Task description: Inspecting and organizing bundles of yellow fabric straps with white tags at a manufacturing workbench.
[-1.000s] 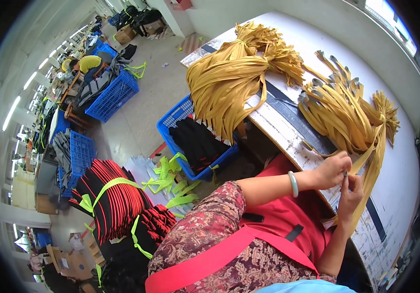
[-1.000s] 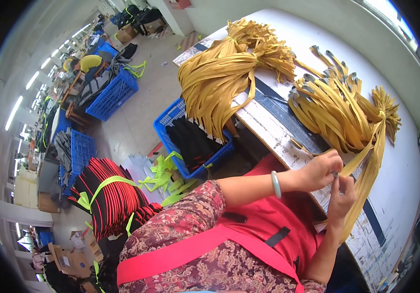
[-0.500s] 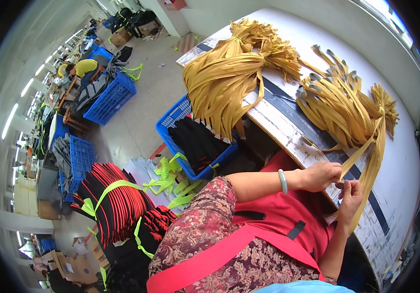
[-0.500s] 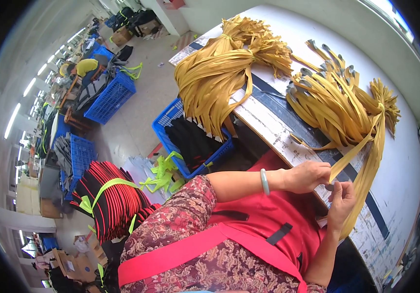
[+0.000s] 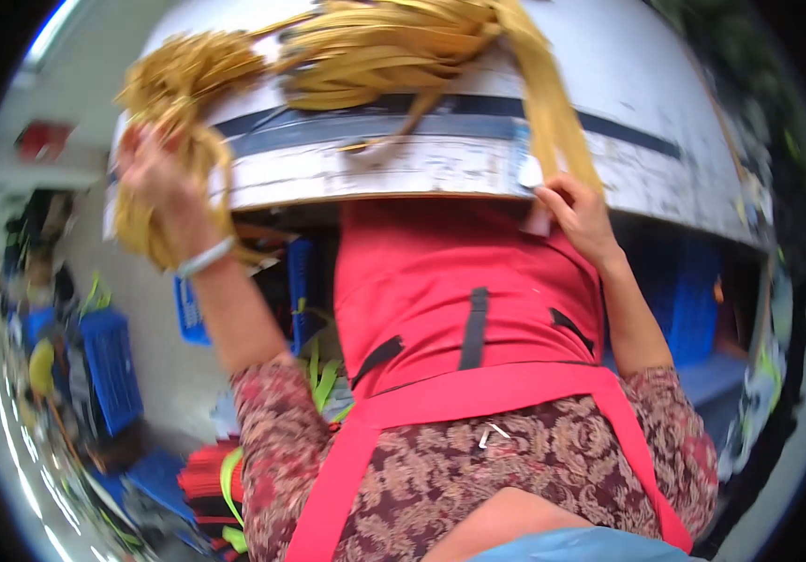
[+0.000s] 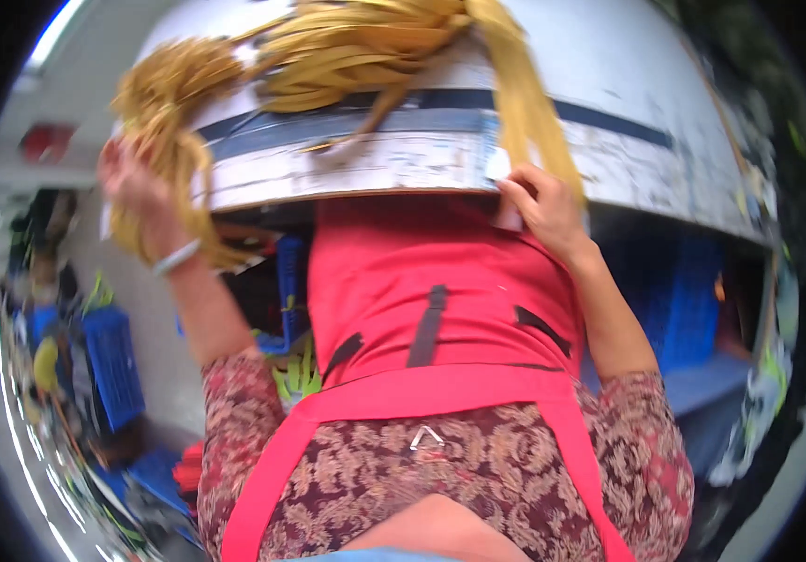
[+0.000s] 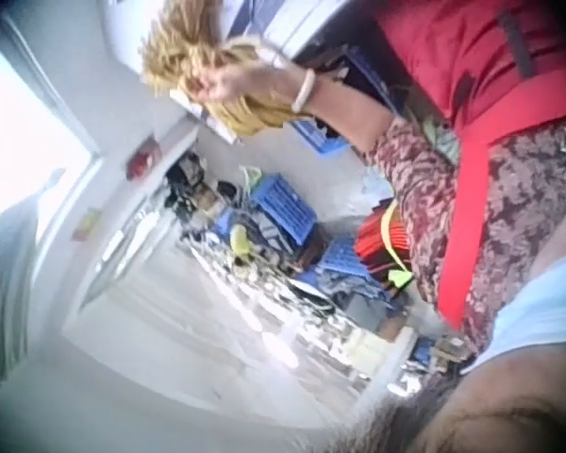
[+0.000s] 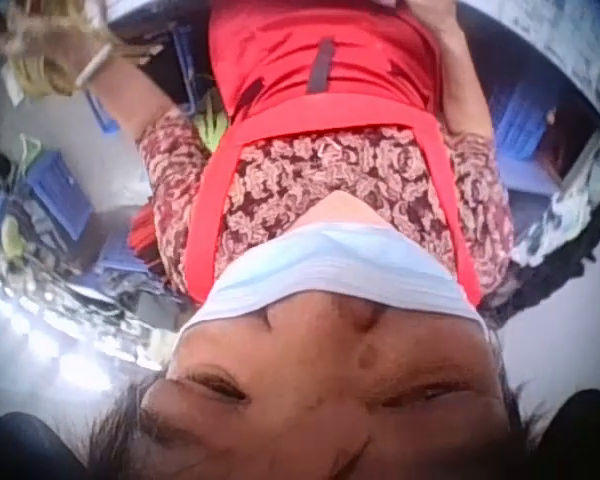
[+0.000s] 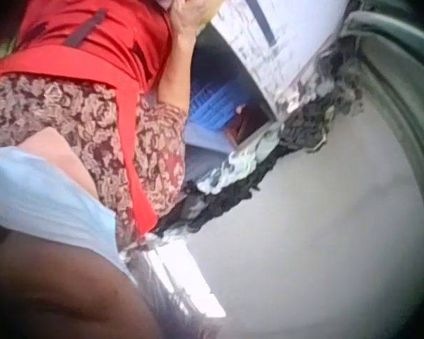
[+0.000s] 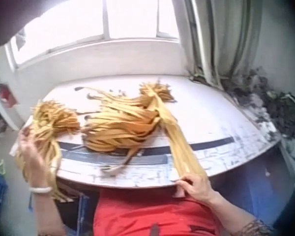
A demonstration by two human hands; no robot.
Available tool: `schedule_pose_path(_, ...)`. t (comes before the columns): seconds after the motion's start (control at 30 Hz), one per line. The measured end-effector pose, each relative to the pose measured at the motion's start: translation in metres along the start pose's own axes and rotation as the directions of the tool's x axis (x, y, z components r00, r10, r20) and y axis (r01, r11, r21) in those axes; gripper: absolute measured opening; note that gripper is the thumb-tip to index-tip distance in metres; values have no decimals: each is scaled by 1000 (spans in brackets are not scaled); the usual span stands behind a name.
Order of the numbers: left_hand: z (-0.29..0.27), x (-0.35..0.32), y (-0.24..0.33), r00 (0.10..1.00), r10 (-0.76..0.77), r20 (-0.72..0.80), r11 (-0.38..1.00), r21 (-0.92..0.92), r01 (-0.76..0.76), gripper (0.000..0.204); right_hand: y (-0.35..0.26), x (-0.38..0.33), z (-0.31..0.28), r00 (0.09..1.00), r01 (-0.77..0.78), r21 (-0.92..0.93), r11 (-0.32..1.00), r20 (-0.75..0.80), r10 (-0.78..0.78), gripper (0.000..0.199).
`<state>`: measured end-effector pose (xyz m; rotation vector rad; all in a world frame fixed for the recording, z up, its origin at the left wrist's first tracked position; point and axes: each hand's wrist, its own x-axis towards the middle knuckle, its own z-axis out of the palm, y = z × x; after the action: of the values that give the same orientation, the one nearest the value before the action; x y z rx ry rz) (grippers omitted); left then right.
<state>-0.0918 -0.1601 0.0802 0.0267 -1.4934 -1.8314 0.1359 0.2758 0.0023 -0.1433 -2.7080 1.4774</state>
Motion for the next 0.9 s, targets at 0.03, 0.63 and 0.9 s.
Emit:
schedule_pose_path(0.03, -11, -5, -10, 986, -76, 148, 996, 51, 69, 11, 7, -8, -10, 998, -38, -48, 998, -59, 35, 19)
schedule_pose_path(0.63, 94, -322, -42, 60, -222, 973, 975, 222, 2, 10, 76, -51, 20, 932, -330, -65, 942, -178, 314, 20)
schedule_pose_path(0.9, 91, -361, -47, -53, -250, 967, 966, 245, -81, 18, 111, -60, 23, 931, -245, 33, 969, -272, 244, 23)
